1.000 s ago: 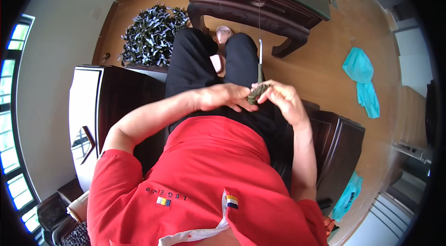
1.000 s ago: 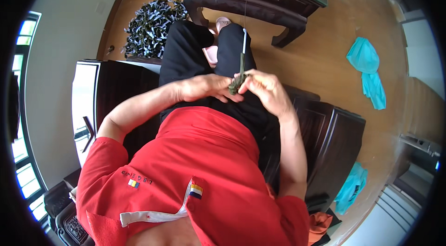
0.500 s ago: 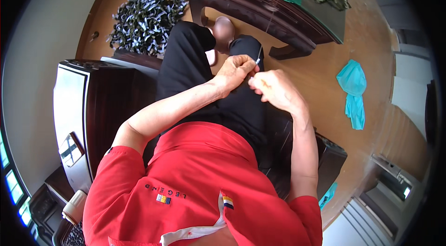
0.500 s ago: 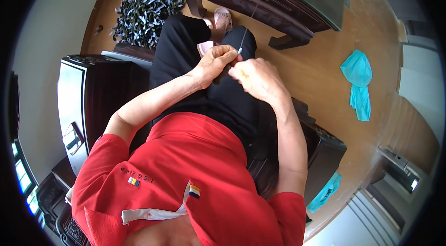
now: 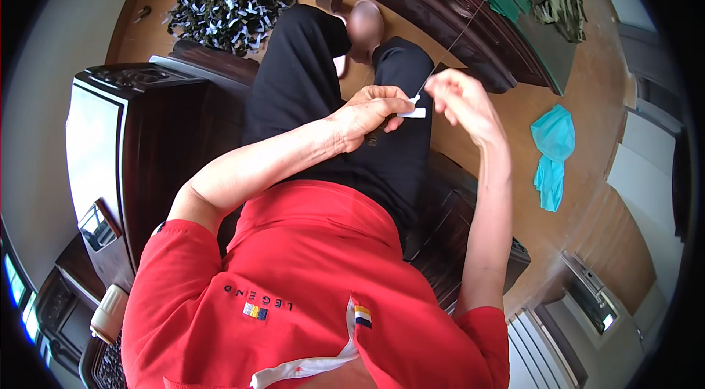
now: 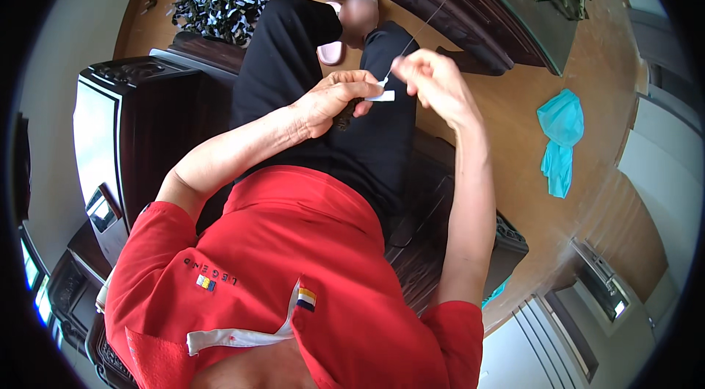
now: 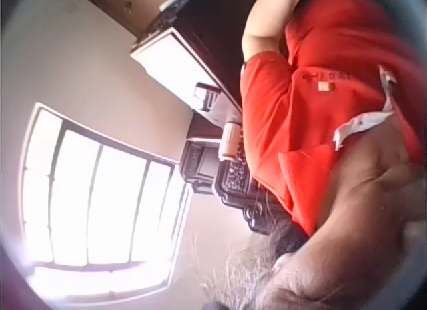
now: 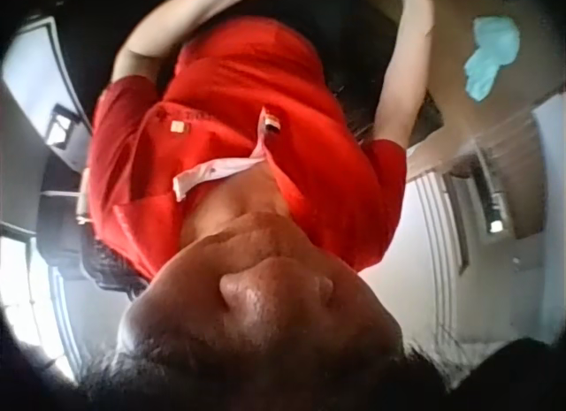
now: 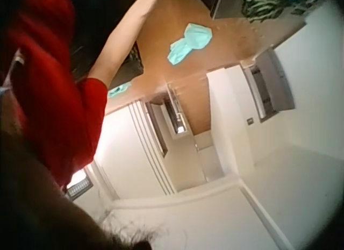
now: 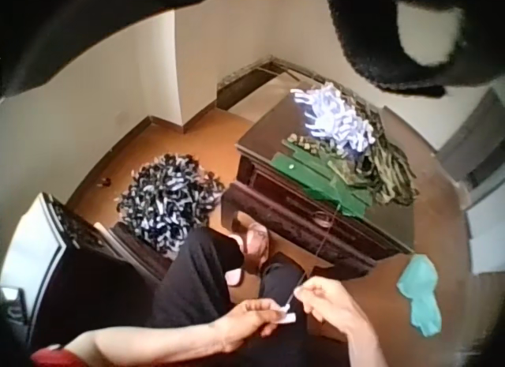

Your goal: Assembling a decorative floral garland using greenery, wire, and floral tape.

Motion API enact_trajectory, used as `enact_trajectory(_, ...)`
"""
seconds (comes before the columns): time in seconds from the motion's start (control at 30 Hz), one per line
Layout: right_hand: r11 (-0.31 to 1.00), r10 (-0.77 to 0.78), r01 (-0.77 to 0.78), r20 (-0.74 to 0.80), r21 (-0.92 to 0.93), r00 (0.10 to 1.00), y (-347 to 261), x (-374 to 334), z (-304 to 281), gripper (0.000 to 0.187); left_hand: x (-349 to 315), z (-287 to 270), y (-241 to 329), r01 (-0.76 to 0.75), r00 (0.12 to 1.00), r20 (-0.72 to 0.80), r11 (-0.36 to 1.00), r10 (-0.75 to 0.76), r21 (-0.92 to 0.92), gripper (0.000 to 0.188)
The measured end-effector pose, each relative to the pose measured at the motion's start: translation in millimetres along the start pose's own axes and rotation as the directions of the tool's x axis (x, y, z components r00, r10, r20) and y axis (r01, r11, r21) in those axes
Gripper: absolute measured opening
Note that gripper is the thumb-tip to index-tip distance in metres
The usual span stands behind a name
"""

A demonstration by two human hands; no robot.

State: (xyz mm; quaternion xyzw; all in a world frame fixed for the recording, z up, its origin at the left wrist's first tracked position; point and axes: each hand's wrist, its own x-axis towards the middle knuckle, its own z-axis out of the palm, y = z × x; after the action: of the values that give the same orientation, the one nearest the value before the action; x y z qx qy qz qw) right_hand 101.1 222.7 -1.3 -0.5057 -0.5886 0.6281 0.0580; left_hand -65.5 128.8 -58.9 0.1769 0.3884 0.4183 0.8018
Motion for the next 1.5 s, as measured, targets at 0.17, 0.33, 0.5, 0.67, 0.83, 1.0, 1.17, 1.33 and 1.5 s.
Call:
enact_trajectory(0.17,0.858,-0.084,0.073,-0.002,0.509,0.996,2,0,8,0.012,-17,19,9,-0.273,0.960,-0.023,0.952,0.279,0.135,0.012)
enact_trajectory(0.33,0.745,-0.155,0.121,-0.006,0.656,0.988,2,-1,8,0.011,5,17,30,-0.506,0.790,0.042,0.613,0.611,0.607,0.012)
enact_trajectory(0.5,0.948,-0.285,0.318,-0.532,-0.030,0.798,5,-36,9,0.009,-4,16,19,-0.389,0.912,-0.040,0.893,0.408,0.228,0.011)
enact_trajectory(0.67,0.863,-0.493,0.388,-0.374,-0.323,0.785,-14,-76,44,0.021,-29,22,19,-0.198,0.979,0.057,0.979,0.195,0.046,0.009)
enact_trajectory(0.83,0.549,-0.727,0.591,0.012,-0.591,0.687,-9,-80,31,0.038,-36,29,21,-0.175,0.978,0.143,0.967,0.150,0.183,0.011)
enact_trajectory(1.0,0.346,-0.718,0.521,0.137,-0.780,0.682,-35,-113,39,0.029,-60,50,45,-0.122,0.984,0.174,0.868,0.042,0.481,0.011)
enact_trajectory(1.17,0.101,-0.691,0.306,0.154,-0.947,0.706,-37,-139,38,0.009,-56,65,43,-0.117,0.946,0.309,0.791,-0.094,0.600,0.014)
enact_trajectory(1.33,0.785,-0.499,0.409,-0.084,-0.466,0.862,-25,-154,20,0.008,-59,80,55,-0.704,0.710,0.677,0.213,0.192,0.678,0.010)
enact_trajectory(1.5,0.798,-0.238,0.349,-0.275,0.491,0.932,-29,-188,4,0.013,-28,67,102,-0.798,0.292,0.910,-0.449,0.295,0.402,0.007)
